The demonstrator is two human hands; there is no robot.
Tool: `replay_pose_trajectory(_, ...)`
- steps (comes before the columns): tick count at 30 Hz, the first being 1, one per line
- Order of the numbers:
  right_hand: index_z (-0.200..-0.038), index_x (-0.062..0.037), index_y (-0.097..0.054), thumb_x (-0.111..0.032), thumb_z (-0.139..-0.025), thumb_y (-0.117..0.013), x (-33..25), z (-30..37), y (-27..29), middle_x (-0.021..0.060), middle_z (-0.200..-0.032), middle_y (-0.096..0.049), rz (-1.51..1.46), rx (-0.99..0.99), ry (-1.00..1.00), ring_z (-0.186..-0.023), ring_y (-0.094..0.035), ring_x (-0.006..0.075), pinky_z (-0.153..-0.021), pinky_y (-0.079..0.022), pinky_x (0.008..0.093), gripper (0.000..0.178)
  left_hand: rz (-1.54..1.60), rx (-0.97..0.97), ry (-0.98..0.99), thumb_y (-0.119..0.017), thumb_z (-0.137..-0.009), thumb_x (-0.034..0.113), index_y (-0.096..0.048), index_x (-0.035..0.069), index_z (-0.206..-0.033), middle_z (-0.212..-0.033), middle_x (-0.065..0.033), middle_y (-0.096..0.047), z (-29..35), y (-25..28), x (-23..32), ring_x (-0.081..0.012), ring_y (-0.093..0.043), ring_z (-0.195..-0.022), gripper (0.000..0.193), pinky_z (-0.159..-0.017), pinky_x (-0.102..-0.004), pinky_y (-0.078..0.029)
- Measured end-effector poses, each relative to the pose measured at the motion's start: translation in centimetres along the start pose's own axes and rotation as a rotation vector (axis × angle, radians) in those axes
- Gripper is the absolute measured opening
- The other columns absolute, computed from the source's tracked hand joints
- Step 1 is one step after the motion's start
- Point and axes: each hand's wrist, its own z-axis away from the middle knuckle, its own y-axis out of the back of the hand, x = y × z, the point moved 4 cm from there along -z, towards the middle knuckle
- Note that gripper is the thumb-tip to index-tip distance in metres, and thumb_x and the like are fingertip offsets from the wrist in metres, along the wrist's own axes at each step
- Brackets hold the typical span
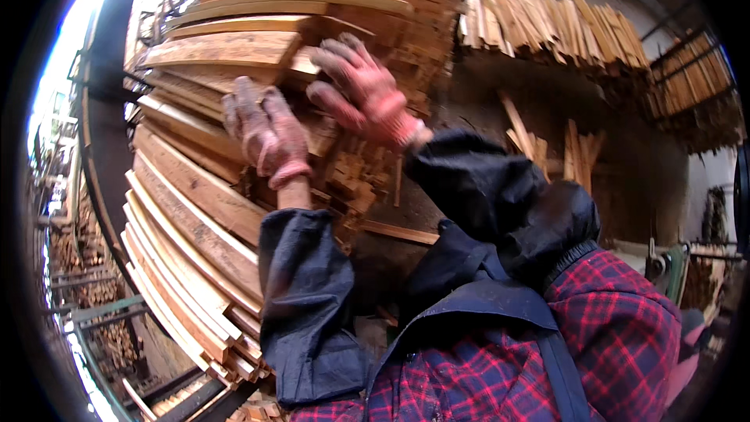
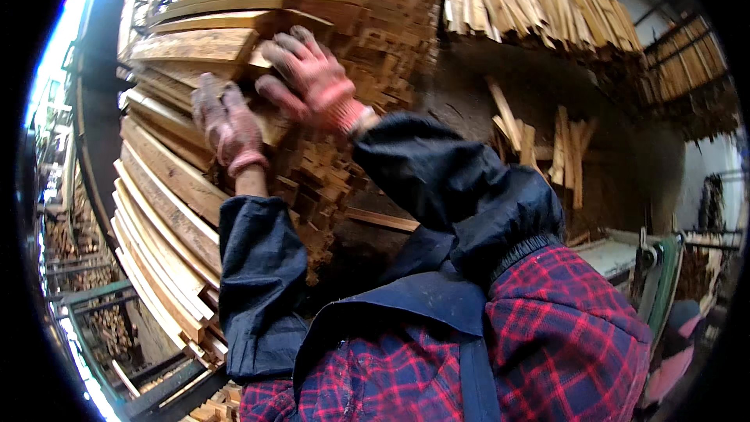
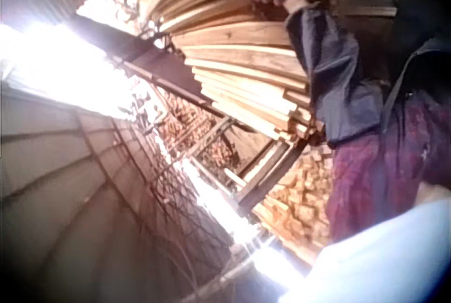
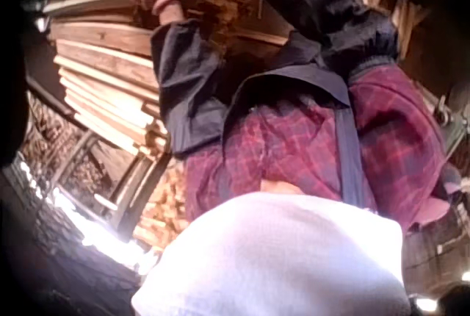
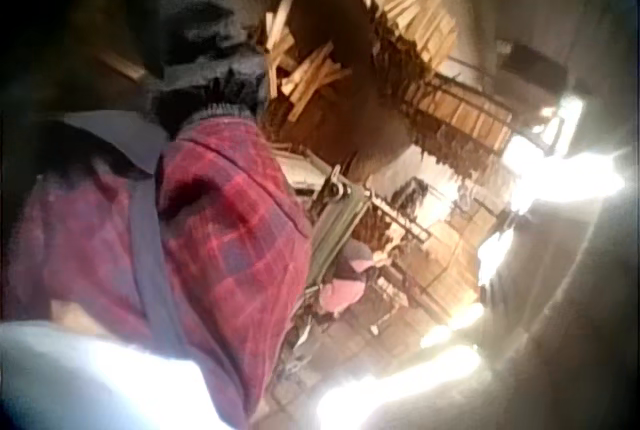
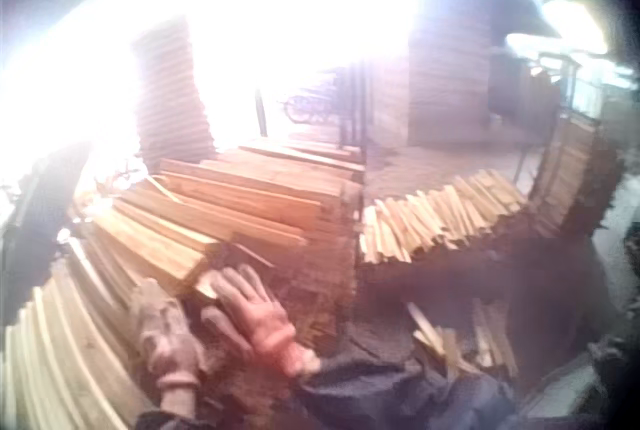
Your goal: The person repeatedly picks up bundles of wooden planks from a pile on the floor and stacks them onto a larger, organized stack. The person handles the wood by hand, lifting and placing the planks in a repetitive cycle within a workshop environment.
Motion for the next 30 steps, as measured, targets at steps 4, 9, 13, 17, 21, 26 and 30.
replay_pose_trajectory(4, -0.126, -0.0072, -0.056, -0.039, -0.09, -0.06, 1.0, 13.6, 5.3, 0.0188, -0.129, -0.054, 0.11, -0.238, -0.4, -0.123, -0.047, 0.0426, -0.102, -0.041, 0.0473, 0.048, 0.007, -0.014, 0.008, -0.058, -0.093, 0.034, -0.054, 0.002, -0.131, -0.14, -0.0231, -0.046, -0.9, 2.7, 0.1, -0.0362, -0.037, -0.134, 0.049, -0.112, -0.0419, -0.027)
replay_pose_trajectory(9, -0.12, -0.0061, -0.06, -0.043, -0.09, -0.057, 2.9, 31.0, 18.4, 0.0156, -0.122, -0.058, 0.49, -0.53, -0.913, -0.116, -0.054, 0.0335, -0.096, -0.046, 0.0411, 0.048, -0.217, -0.112, -0.284, -0.065, -0.086, 0.052, -0.056, 0.003, -0.13, -0.141, -0.022, -0.044, -4.6, 1.0, 6.0, -0.035, -0.035, -0.135, 0.066, -0.114, -0.0426, -0.025)
replay_pose_trajectory(13, -0.11, -0.0056, -0.063, -0.039, -0.09, -0.058, 0.8, 34.3, 22.1, 0.016, -0.111, -0.063, 0.484, -0.486, -1.144, -0.105, -0.059, 0.0345, -0.089, -0.048, 0.0413, 0.039, -0.115, -0.3, -0.75, -0.064, -0.086, 0.049, -0.055, 0.016, -0.135, -0.142, -0.0116, -0.046, -5.2, -5.5, 12.9, -0.0309, -0.038, -0.134, 0.06, -0.111, -0.039, -0.03)
replay_pose_trajectory(17, -0.108, -0.0048, -0.065, -0.047, -0.092, -0.051, 1.8, 35.8, 20.4, 0.0203, -0.103, -0.065, 0.275, -0.453, -1.218, -0.102, -0.06, 0.0379, -0.089, -0.048, 0.0451, 0.047, -0.264, -0.493, -0.927, -0.065, -0.085, 0.05, -0.06, 0.014, -0.129, -0.135, -0.0108, -0.054, -5.1, -12.6, 16.5, -0.0289, -0.044, -0.131, 0.057, -0.11, -0.0387, -0.033)
replay_pose_trajectory(21, -0.108, -0.0074, -0.066, -0.049, -0.091, -0.052, 2.3, 38.3, 22.6, 0.0199, -0.103, -0.066, 0.16, -0.447, -1.346, -0.101, -0.061, 0.0383, -0.088, -0.049, 0.0447, 0.047, -0.099, -0.899, -0.708, -0.049, -0.098, 0.034, -0.057, 0.007, -0.129, -0.13, -0.0122, -0.057, -6.7, -15.8, 13.2, -0.027, -0.05, -0.124, 0.042, -0.108, -0.0363, -0.036)
replay_pose_trajectory(26, -0.108, -0.0061, -0.066, -0.051, -0.088, -0.051, 5.1, 40.3, 30.0, 0.0202, -0.106, -0.065, 0.219, -0.408, -1.493, -0.102, -0.061, 0.0388, -0.088, -0.048, 0.0472, 0.051, 0.086, -0.721, 0.018, -0.052, -0.098, 0.035, -0.052, 0.003, -0.135, -0.135, -0.0125, -0.054, -11.1, -12.2, 8.2, -0.0247, -0.052, -0.121, 0.049, -0.106, -0.0322, -0.036)
replay_pose_trajectory(30, -0.105, -0.0058, -0.067, -0.05, -0.087, -0.054, 8.1, 38.6, 36.2, 0.0187, -0.104, -0.067, 0.325, -0.342, -1.538, -0.101, -0.062, 0.0372, -0.088, -0.048, 0.0452, 0.049, -0.259, -0.736, -0.272, -0.053, -0.097, 0.027, -0.06, 0.001, -0.123, -0.126, -0.0159, -0.06, -11.0, -14.5, 9.0, -0.0267, -0.055, -0.113, 0.038, -0.101, -0.0335, -0.039)
